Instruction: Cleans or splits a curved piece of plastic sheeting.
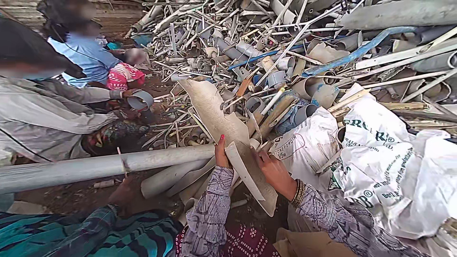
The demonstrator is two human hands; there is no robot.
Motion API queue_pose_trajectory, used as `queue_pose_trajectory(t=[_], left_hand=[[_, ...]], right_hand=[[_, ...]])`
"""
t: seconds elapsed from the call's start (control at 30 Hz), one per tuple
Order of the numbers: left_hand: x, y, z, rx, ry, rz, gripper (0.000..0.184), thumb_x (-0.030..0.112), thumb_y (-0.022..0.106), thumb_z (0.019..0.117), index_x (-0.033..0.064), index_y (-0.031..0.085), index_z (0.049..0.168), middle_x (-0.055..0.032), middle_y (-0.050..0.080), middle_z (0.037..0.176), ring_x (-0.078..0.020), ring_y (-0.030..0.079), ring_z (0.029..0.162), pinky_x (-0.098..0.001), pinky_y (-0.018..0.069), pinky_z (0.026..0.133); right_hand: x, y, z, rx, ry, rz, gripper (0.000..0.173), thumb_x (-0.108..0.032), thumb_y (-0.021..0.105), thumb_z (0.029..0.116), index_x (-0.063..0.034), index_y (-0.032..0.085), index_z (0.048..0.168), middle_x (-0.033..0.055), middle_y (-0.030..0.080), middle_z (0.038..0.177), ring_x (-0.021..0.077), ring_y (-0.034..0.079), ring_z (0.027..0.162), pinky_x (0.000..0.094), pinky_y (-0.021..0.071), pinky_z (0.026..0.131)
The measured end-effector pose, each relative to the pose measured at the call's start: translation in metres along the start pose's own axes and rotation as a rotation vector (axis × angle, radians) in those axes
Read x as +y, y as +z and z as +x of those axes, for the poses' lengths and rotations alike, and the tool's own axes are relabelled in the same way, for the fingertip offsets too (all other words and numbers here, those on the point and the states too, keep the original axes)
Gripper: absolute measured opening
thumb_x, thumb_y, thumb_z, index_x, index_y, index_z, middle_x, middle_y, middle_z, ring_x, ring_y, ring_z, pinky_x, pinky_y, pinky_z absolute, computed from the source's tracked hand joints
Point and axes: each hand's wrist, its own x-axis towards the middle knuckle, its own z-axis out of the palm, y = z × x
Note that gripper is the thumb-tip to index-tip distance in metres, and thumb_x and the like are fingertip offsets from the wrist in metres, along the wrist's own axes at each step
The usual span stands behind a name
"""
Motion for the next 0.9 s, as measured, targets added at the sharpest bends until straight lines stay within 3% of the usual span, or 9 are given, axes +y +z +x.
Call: queue_pose_trajectory(t=[0.1,0.17,0.23,0.37,0.5,0.57,0.67,0.8,0.9], left_hand=[[-0.001,-0.003,0.0,0.003,0.023,-0.038,0.047,0.025,0.021,0.1124,-0.0027,0.032,0.149,-0.0155,0.051,0.138,-0.0087,0.056,0.117,-0.0262,0.0471,0.098],[0.002,-0.001,-0.003,-0.007,0.009,-0.058,0.048,0.028,0.019,0.1126,-0.0007,0.034,0.147,-0.0118,0.053,0.133,-0.006,0.057,0.113,-0.0248,0.048,0.095],[0.001,0.001,-0.003,-0.015,-0.011,-0.078,0.048,0.028,0.022,0.1121,-0.0016,0.036,0.147,-0.014,0.054,0.133,-0.0094,0.058,0.114,-0.0285,0.0491,0.096],[-0.001,-0.003,-0.003,-0.035,-0.013,-0.095,0.046,0.025,0.02,0.1119,-0.0021,0.034,0.146,-0.0115,0.053,0.13,-0.0065,0.057,0.111,-0.0256,0.0483,0.094],[0.0,-0.001,-0.004,-0.009,-0.054,-0.048,0.043,0.02,0.029,0.1109,-0.0042,0.036,0.146,-0.0173,0.053,0.132,-0.0127,0.058,0.112,-0.0299,0.0489,0.095],[0.0,-0.003,-0.004,0.009,-0.021,-0.068,0.034,0.014,0.032,0.1081,-0.0044,0.044,0.133,-0.0111,0.057,0.113,-0.008,0.06,0.098,-0.0265,0.0508,0.086],[0.003,-0.003,-0.005,0.043,-0.021,-0.038,0.017,0.006,0.036,0.1036,-0.001,0.05,0.11,-0.0032,0.055,0.086,-0.0037,0.059,0.075,-0.0219,0.0516,0.07],[-0.009,-0.01,0.004,0.118,-0.077,0.06,0.028,0.001,0.042,0.0935,-0.0056,0.047,0.12,-0.0115,0.052,0.093,-0.0132,0.055,0.079,-0.0306,0.0485,0.072],[-0.003,-0.008,0.003,0.127,-0.077,0.151,0.033,-0.003,0.042,0.0936,-0.0079,0.045,0.126,-0.0146,0.05,0.1,-0.0157,0.053,0.086,-0.0312,0.0468,0.076]], right_hand=[[-0.011,-0.001,-0.007,-0.072,-0.022,0.014,0.047,0.011,0.059,0.0878,0.007,0.063,0.134,0.0282,0.069,0.097,0.0401,0.071,0.07,0.043,0.0573,0.057],[-0.001,-0.003,0.001,0.011,0.048,0.034,0.045,0.012,0.059,0.089,0.0063,0.065,0.133,0.03,0.069,0.096,0.0442,0.07,0.07,0.0465,0.0573,0.057],[-0.002,-0.004,0.003,0.043,0.039,0.012,0.043,0.011,0.058,0.0883,0.0075,0.065,0.131,0.0293,0.069,0.096,0.0427,0.071,0.07,0.0447,0.057,0.057],[-0.013,-0.008,-0.002,-0.07,0.033,0.064,0.043,0.011,0.058,0.0889,0.0079,0.065,0.131,0.0317,0.068,0.101,0.0437,0.071,0.073,0.0459,0.0578,0.06],[-0.009,-0.007,0.003,-0.007,0.078,0.063,0.043,0.011,0.057,0.0895,0.0073,0.065,0.131,0.0333,0.067,0.105,0.0438,0.071,0.071,0.0462,0.0577,0.059],[-0.014,-0.009,-0.002,-0.054,0.059,0.078,0.041,0.011,0.057,0.0906,0.007,0.066,0.13,0.0341,0.066,0.11,0.0427,0.071,0.072,0.045,0.0587,0.061],[-0.004,-0.008,0.002,0.032,0.096,0.065,0.04,0.01,0.058,0.0907,0.0049,0.068,0.129,0.0343,0.065,0.105,0.0423,0.07,0.068,0.0438,0.0577,0.058],[-0.012,-0.003,-0.007,-0.103,0.05,0.064,0.042,0.009,0.056,0.0922,0.0045,0.065,0.133,0.0345,0.063,0.114,0.0417,0.07,0.07,0.0445,0.0581,0.06],[0.005,0.008,-0.002,0.07,0.069,0.048,0.043,0.011,0.061,0.0872,0.0033,0.069,0.129,0.0349,0.064,0.102,0.044,0.069,0.067,0.0455,0.0575,0.056]])
